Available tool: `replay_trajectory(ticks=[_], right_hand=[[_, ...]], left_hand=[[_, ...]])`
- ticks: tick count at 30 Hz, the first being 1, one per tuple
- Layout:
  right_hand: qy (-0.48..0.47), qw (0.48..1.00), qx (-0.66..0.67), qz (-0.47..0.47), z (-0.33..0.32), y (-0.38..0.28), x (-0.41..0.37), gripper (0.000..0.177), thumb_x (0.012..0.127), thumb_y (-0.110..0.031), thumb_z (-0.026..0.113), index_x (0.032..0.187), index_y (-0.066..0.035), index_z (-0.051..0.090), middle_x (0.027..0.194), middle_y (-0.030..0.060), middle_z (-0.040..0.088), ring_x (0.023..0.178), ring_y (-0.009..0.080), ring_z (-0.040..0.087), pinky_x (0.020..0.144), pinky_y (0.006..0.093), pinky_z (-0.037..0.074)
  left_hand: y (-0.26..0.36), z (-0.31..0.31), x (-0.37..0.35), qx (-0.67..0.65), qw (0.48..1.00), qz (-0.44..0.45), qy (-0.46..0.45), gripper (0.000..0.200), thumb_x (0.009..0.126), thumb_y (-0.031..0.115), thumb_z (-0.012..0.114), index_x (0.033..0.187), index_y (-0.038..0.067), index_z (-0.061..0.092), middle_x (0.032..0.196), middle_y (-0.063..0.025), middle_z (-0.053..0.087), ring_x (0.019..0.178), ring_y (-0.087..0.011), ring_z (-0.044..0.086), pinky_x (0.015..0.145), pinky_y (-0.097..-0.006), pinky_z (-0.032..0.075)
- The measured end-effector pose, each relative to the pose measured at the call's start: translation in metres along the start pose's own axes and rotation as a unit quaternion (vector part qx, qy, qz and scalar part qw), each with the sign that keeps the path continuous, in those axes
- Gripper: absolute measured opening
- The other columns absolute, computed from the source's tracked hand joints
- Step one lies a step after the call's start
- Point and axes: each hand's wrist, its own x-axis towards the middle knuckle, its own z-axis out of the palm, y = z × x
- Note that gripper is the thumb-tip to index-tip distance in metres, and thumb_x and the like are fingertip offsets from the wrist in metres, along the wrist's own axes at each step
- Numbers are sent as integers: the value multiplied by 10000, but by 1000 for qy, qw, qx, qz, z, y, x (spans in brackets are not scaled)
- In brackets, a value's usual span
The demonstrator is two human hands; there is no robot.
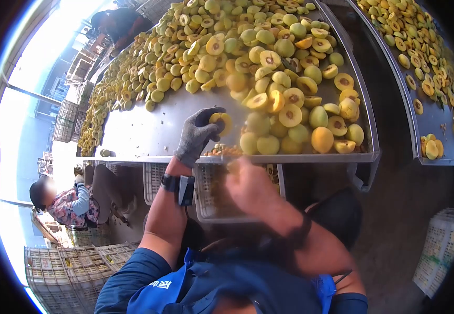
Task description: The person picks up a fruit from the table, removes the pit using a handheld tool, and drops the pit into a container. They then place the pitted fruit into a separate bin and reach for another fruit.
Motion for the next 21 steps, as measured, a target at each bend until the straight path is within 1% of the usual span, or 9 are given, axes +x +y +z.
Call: replay_trajectory(ticks=[2,3,6,7,10,13,16,19,21], right_hand=[[36,999,-13,-36,-4,-2,1,211,909,-110,638,1028,40,550,872,283,673,890,472,663,763,477,521],[56,997,-19,-56,-5,-3,1,218,906,-105,640,1037,46,551,876,288,671,900,478,660,769,477,522],[58,995,-37,-77,-6,2,1,237,908,-103,636,1056,62,552,897,300,670,939,500,646,789,478,523],[58,993,-35,-92,-5,7,1,228,916,-95,614,1056,71,546,905,322,664,956,520,629,787,498,520],[54,991,-70,-99,-4,8,-5,227,931,-98,588,1081,64,536,913,342,657,976,522,619,789,526,517],[25,992,-102,-76,-5,1,-13,235,939,-98,574,1109,55,523,919,349,653,994,514,615,795,549,512],[-3,994,-95,-55,-5,4,-17,241,944,-105,573,1124,45,518,938,349,651,1015,504,608,805,559,508],[-7,992,-104,-70,-6,3,-20,228,945,-109,566,1108,46,531,940,315,679,972,513,639,815,543,514],[-15,983,20,-184,-2,0,-20,203,950,-129,573,1072,31,545,852,235,693,826,443,672,734,494,531]], left_hand=[[16,16,-35,23,1000,20,0,429,826,33,684,1251,-19,666,1073,-73,712,868,-116,668,746,-257,559],[29,22,-52,31,999,-17,8,418,831,38,707,1245,-6,677,1100,-77,710,949,-135,668,806,-277,557],[21,32,-76,70,992,105,16,426,825,24,706,1247,-19,675,1119,-71,707,967,-132,657,840,-281,549],[24,33,-83,150,979,139,25,428,814,37,724,1237,-10,682,1115,-82,715,1009,-160,660,898,-312,535],[39,42,-102,242,958,147,42,417,806,50,725,1221,25,697,1105,-121,721,999,-208,684,891,-337,536],[46,48,-111,317,931,171,55,391,794,71,730,1184,56,718,1085,-156,721,983,-268,698,878,-362,540],[47,50,-115,310,935,165,48,349,779,49,748,1127,32,723,1040,-190,699,952,-350,692,846,-389,555],[46,50,-116,319,932,166,48,347,778,57,752,1123,36,725,1029,-183,702,942,-350,694,835,-394,554],[49,48,-117,339,927,155,37,352,775,64,756,1126,42,726,1024,-180,704,934,-352,695,836,-394,554]])
